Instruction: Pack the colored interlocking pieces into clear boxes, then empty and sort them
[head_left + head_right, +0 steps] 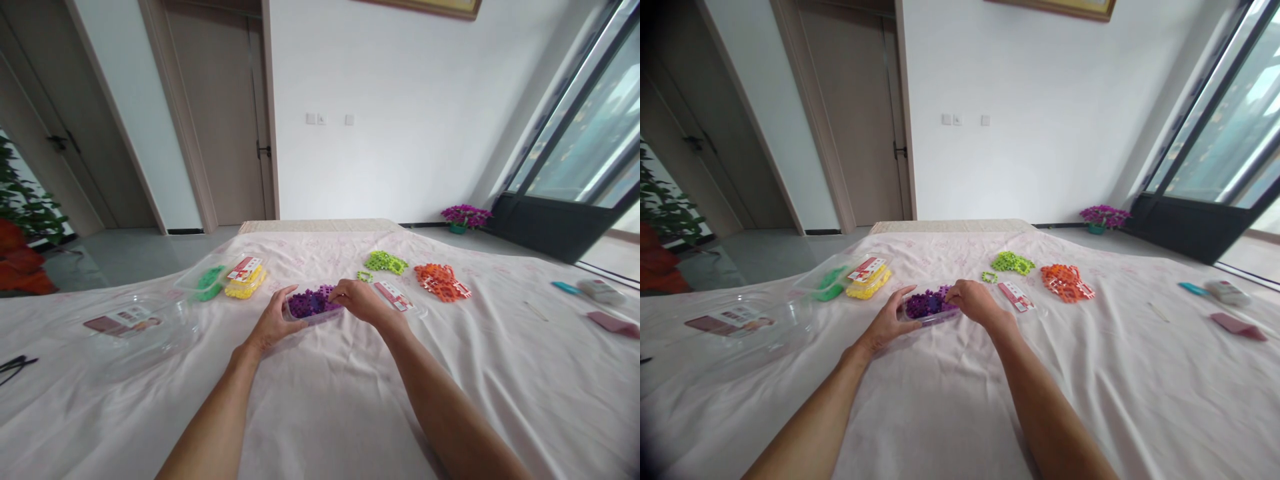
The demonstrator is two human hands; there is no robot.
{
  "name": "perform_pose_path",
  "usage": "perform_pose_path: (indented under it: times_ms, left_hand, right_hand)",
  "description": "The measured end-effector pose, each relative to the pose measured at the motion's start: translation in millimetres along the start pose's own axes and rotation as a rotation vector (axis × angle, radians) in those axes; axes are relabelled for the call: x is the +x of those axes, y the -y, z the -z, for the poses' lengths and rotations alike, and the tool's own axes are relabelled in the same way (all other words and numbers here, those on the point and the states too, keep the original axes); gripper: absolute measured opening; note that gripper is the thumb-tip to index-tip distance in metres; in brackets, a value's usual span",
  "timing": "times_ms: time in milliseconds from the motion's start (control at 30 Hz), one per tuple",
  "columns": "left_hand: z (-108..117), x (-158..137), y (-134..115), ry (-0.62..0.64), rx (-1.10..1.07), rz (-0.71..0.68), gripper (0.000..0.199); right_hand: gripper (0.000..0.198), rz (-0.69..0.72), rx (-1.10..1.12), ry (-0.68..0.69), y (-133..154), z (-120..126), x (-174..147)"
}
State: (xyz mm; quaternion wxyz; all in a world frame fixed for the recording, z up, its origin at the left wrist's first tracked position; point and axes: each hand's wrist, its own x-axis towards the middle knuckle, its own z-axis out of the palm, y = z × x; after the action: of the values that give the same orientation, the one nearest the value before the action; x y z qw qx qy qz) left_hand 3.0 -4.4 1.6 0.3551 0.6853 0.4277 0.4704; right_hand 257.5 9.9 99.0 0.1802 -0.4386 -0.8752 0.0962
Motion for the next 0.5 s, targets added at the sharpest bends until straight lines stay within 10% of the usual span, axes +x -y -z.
perform_pose_path:
  times_ms: [500]
  left_hand:
    - [1.0,-1.0,-5.4,0.005,-0.018,0.005,0.089]
  right_hand:
    - [0.022,0.055,0.066,0.036,-10.3,-5.6,7.1]
